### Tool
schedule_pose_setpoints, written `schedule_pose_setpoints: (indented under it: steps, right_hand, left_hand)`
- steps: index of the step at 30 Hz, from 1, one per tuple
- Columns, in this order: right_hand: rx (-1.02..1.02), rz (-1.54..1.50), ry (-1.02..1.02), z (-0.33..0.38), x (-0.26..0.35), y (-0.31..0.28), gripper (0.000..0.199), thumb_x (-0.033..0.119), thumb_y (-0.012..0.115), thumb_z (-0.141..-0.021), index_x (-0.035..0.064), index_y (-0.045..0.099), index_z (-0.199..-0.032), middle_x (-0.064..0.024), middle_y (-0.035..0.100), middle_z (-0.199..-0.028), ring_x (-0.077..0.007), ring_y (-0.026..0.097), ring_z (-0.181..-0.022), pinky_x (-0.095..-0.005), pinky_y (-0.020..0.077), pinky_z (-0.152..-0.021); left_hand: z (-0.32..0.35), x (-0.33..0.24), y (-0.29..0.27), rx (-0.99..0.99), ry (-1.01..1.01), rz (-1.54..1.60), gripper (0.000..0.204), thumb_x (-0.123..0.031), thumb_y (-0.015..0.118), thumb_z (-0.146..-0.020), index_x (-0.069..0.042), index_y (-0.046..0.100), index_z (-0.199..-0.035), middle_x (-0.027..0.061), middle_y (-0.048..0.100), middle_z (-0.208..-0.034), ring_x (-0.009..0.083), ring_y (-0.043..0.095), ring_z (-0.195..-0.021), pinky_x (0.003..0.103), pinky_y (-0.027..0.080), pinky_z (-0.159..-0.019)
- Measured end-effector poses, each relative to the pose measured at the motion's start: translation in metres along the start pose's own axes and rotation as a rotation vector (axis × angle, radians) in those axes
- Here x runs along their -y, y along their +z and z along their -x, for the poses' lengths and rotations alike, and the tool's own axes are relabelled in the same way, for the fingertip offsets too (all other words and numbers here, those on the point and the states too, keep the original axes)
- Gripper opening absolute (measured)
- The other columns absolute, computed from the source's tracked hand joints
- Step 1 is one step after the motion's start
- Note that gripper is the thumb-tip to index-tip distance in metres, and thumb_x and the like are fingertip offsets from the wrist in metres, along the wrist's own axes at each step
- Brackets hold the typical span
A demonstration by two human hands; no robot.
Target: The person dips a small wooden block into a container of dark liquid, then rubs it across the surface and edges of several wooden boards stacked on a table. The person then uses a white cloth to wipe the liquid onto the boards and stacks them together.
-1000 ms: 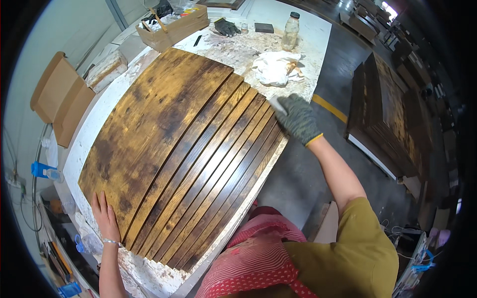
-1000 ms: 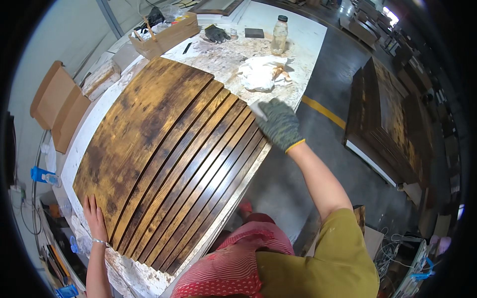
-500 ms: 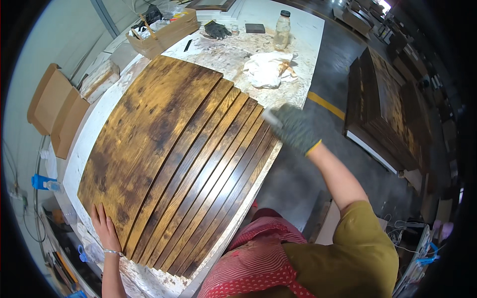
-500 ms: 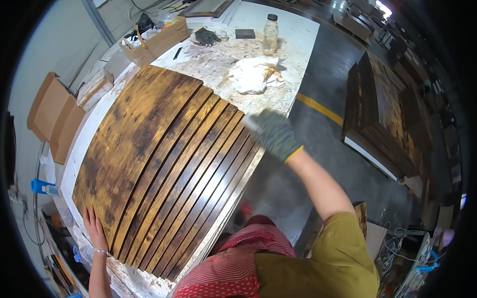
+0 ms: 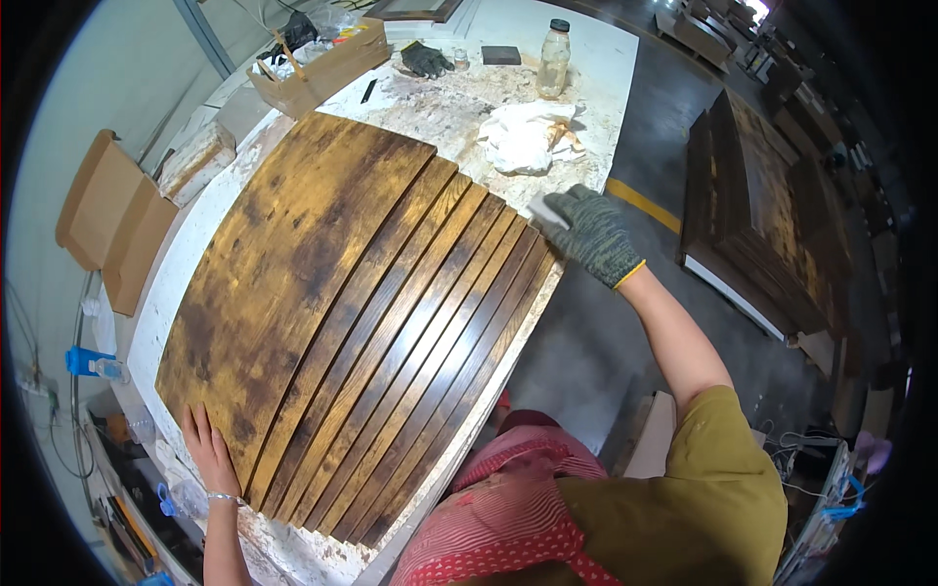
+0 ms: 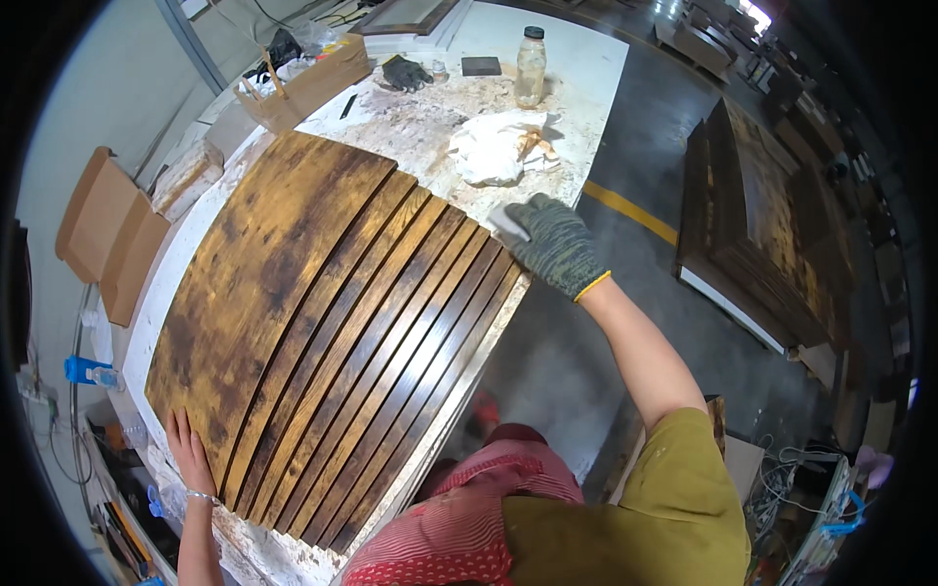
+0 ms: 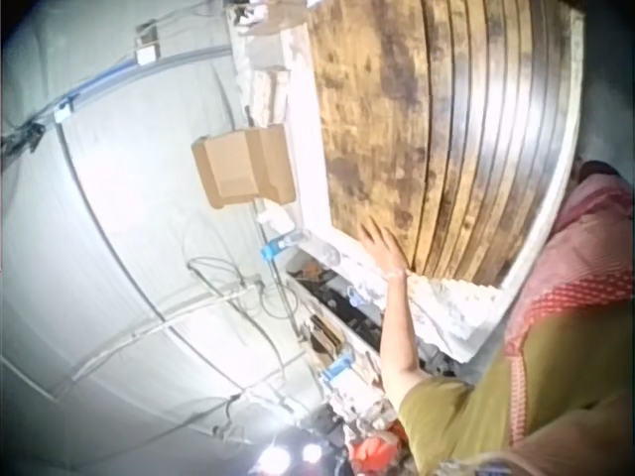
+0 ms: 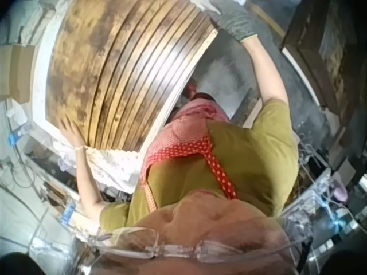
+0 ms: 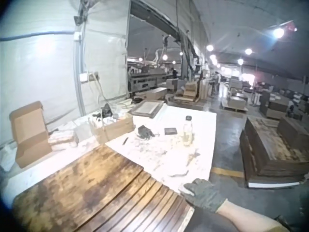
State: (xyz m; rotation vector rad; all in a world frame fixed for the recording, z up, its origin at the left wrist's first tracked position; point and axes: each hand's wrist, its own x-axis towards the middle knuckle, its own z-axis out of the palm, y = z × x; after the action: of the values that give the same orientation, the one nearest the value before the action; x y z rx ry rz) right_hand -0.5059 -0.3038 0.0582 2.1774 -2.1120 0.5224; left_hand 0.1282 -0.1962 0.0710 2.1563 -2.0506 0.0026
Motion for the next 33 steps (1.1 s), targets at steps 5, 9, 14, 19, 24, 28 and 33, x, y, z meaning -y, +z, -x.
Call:
schedule_pose_setpoints:
  steps: [5,9,14,19,24,28,33]
  right_hand:
    - [0.038,0.009,-0.158,0.012,0.015,0.005,0.040,0.034,0.060,-0.079,0.0078,0.063,-0.109,-0.0153,0.058,-0.095,-0.0321,0.057,-0.088,-0.0439,0.0453,-0.077]
    - [-0.010,0.091,-0.043,0.005,0.009,0.001,0.040,0.033,0.060,-0.079,0.0070,0.061,-0.110,-0.0157,0.058,-0.094,-0.0323,0.057,-0.087,-0.0441,0.0447,-0.076]
    - [-0.193,0.081,-0.384,0.050,0.082,0.011,0.024,0.026,0.054,-0.085,0.0090,0.061,-0.101,-0.0127,0.057,-0.077,-0.0286,0.057,-0.070,-0.0428,0.0436,-0.061]
    - [-0.025,-0.173,-0.516,0.093,0.146,-0.001,0.015,0.021,0.053,-0.087,0.0119,0.061,-0.096,-0.0091,0.057,-0.072,-0.0272,0.058,-0.067,-0.0409,0.0460,-0.058]
    - [-0.111,-0.166,-0.173,0.066,0.106,-0.008,0.035,0.023,0.062,-0.075,0.0067,0.061,-0.106,-0.0154,0.060,-0.091,-0.0336,0.058,-0.079,-0.0444,0.0463,-0.069]
    - [-0.108,-0.099,-0.513,0.105,0.160,0.012,0.029,0.023,0.057,-0.079,0.0082,0.062,-0.103,-0.0152,0.059,-0.088,-0.0320,0.058,-0.081,-0.0440,0.0450,-0.070]
    - [-0.109,-0.294,-0.634,0.125,0.203,-0.006,0.023,0.013,0.056,-0.077,0.0061,0.061,-0.098,-0.0175,0.056,-0.077,-0.0352,0.056,-0.077,-0.0499,0.0441,-0.068]
  left_hand:
    - [0.004,0.005,0.000,-0.016,0.020,-0.003,0.049,-0.032,0.030,-0.099,-0.009,0.037,-0.141,0.0168,0.025,-0.149,0.0340,0.022,-0.137,0.043,0.016,-0.112]
    - [0.002,0.002,-0.002,-0.018,0.028,0.015,0.048,-0.032,0.030,-0.099,-0.009,0.037,-0.141,0.0167,0.025,-0.149,0.0344,0.022,-0.137,0.043,0.016,-0.112]
    - [-0.001,-0.005,-0.004,-0.011,0.015,0.015,0.047,-0.031,0.031,-0.099,-0.009,0.038,-0.140,0.0171,0.026,-0.148,0.0346,0.023,-0.137,0.043,0.017,-0.112]
    - [0.002,-0.009,-0.005,-0.029,0.016,0.036,0.046,-0.028,0.034,-0.098,-0.009,0.039,-0.139,0.0191,0.028,-0.146,0.0362,0.026,-0.134,0.043,0.020,-0.111]
    - [0.004,-0.006,-0.006,-0.059,0.028,0.042,0.045,-0.026,0.037,-0.097,-0.009,0.040,-0.139,0.0203,0.030,-0.144,0.0373,0.028,-0.133,0.043,0.022,-0.110]
    - [0.001,-0.002,0.001,-0.103,0.057,0.032,0.044,-0.026,0.040,-0.096,-0.012,0.042,-0.138,0.0196,0.032,-0.143,0.0374,0.031,-0.131,0.043,0.025,-0.109]
    - [0.003,0.004,0.008,-0.156,0.046,0.063,0.043,-0.028,0.044,-0.095,-0.015,0.044,-0.135,0.0193,0.036,-0.140,0.0384,0.033,-0.128,0.044,0.028,-0.107]
